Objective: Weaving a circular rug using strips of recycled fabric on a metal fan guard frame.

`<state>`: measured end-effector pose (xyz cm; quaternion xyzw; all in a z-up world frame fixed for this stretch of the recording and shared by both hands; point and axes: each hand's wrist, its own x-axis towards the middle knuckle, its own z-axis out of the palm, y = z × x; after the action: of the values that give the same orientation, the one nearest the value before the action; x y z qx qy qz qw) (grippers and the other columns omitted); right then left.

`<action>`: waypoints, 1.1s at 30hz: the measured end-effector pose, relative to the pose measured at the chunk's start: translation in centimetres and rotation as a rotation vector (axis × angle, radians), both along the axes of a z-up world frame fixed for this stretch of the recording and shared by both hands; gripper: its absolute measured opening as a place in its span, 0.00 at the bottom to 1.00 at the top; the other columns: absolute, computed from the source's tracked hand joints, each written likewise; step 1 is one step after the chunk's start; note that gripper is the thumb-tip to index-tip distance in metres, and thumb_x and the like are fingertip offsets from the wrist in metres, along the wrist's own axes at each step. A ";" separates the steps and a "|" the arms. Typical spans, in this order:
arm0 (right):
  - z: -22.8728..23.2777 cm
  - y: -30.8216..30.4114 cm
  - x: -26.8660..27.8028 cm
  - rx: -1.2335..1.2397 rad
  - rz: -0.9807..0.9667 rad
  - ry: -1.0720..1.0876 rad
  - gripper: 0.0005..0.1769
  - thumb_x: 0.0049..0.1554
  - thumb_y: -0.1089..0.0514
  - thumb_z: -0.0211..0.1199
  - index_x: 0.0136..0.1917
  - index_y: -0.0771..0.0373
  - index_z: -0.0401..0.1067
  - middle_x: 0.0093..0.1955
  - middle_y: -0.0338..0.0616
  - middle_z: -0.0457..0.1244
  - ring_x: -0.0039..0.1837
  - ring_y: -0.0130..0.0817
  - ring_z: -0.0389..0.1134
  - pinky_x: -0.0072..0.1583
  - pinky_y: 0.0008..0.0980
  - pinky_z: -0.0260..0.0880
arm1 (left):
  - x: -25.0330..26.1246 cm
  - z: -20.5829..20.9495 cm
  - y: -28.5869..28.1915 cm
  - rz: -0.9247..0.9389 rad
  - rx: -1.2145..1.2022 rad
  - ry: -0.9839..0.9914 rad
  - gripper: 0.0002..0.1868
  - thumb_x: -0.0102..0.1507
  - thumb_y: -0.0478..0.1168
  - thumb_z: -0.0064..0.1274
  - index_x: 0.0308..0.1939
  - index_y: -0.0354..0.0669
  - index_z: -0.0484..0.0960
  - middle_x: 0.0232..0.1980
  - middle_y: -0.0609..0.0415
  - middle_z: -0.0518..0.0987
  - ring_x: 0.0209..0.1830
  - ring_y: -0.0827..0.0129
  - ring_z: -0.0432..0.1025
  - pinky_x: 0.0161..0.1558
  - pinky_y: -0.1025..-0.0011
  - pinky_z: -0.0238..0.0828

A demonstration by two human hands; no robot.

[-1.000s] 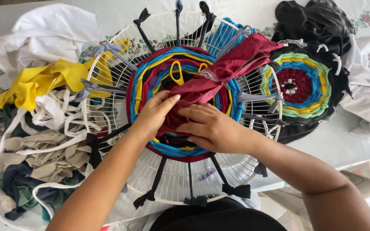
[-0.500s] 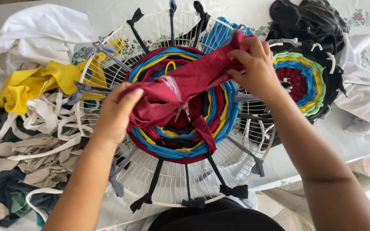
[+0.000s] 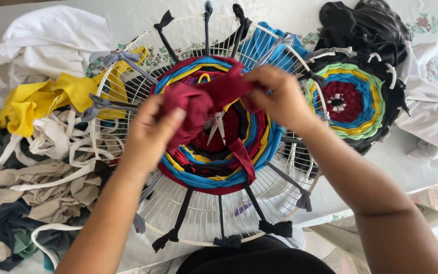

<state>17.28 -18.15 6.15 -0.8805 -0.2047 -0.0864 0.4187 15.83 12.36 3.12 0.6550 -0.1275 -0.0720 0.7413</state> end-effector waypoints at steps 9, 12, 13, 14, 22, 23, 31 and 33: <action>3.4 6.4 -7.9 -0.106 0.297 -0.146 0.34 0.51 0.59 0.73 0.69 0.64 0.66 0.71 0.57 0.59 0.72 0.58 0.62 0.71 0.50 0.64 | -2.3 -1.9 -4.8 -0.033 0.230 -0.169 0.37 0.60 0.35 0.65 0.72 0.45 0.66 0.66 0.47 0.75 0.66 0.63 0.74 0.64 0.68 0.72; 3.2 6.4 -8.5 -0.222 0.212 -0.337 0.42 0.46 0.53 0.75 0.70 0.61 0.64 0.74 0.61 0.53 0.74 0.64 0.56 0.71 0.55 0.60 | -3.9 -1.1 -6.7 -0.002 0.018 0.149 0.39 0.62 0.39 0.59 0.74 0.49 0.60 0.67 0.48 0.73 0.65 0.63 0.73 0.62 0.68 0.74; 2.6 5.7 -8.5 -0.222 0.210 -0.337 0.42 0.46 0.53 0.75 0.70 0.61 0.64 0.74 0.61 0.53 0.74 0.64 0.56 0.71 0.55 0.60 | -4.6 -1.7 -7.5 -0.003 0.020 0.149 0.39 0.62 0.39 0.59 0.74 0.49 0.60 0.67 0.48 0.73 0.65 0.63 0.73 0.62 0.68 0.74; 2.0 5.0 -8.6 -0.212 0.217 -0.327 0.40 0.46 0.56 0.75 0.70 0.60 0.65 0.75 0.61 0.53 0.75 0.63 0.57 0.72 0.54 0.61 | -5.3 -2.3 -8.2 -0.095 -0.093 0.281 0.38 0.64 0.41 0.57 0.76 0.49 0.58 0.68 0.48 0.73 0.65 0.63 0.72 0.61 0.68 0.74; 0.5 -5.2 -9.3 -0.125 -0.025 -0.212 0.29 0.45 0.77 0.63 0.59 0.61 0.75 0.72 0.53 0.62 0.72 0.52 0.67 0.69 0.44 0.73 | -6.0 -0.2 -8.3 -0.437 0.145 0.001 0.39 0.65 0.48 0.56 0.77 0.46 0.56 0.72 0.47 0.62 0.69 0.58 0.66 0.60 0.60 0.73; 0.0 -7.0 -9.5 -0.171 -0.216 -0.355 0.28 0.47 0.77 0.64 0.61 0.62 0.74 0.71 0.50 0.63 0.71 0.51 0.66 0.70 0.43 0.69 | -5.8 0.1 -7.8 -0.459 0.234 -0.015 0.36 0.66 0.48 0.56 0.75 0.46 0.60 0.72 0.48 0.64 0.69 0.57 0.66 0.62 0.58 0.71; -3.2 -16.7 -10.7 -0.258 -0.787 -0.588 0.29 0.56 0.73 0.60 0.71 0.63 0.74 0.78 0.49 0.54 0.80 0.51 0.59 0.78 0.45 0.59 | -5.2 -0.3 -5.9 -0.472 0.403 -0.088 0.29 0.66 0.47 0.55 0.70 0.45 0.69 0.71 0.49 0.68 0.73 0.57 0.65 0.68 0.59 0.65; -2.3 -16.2 -9.8 -0.535 -0.420 -0.030 0.46 0.40 0.57 0.77 0.72 0.65 0.68 0.79 0.58 0.51 0.76 0.65 0.50 0.74 0.58 0.52 | -5.2 -0.5 -5.9 -0.471 0.414 -0.165 0.29 0.67 0.46 0.56 0.69 0.42 0.69 0.70 0.48 0.70 0.72 0.58 0.66 0.69 0.62 0.64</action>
<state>7.48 -34.37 3.89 -0.9808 -0.0407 -0.1269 0.1428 10.62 6.45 2.64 0.7481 -0.3180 -0.2125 0.5422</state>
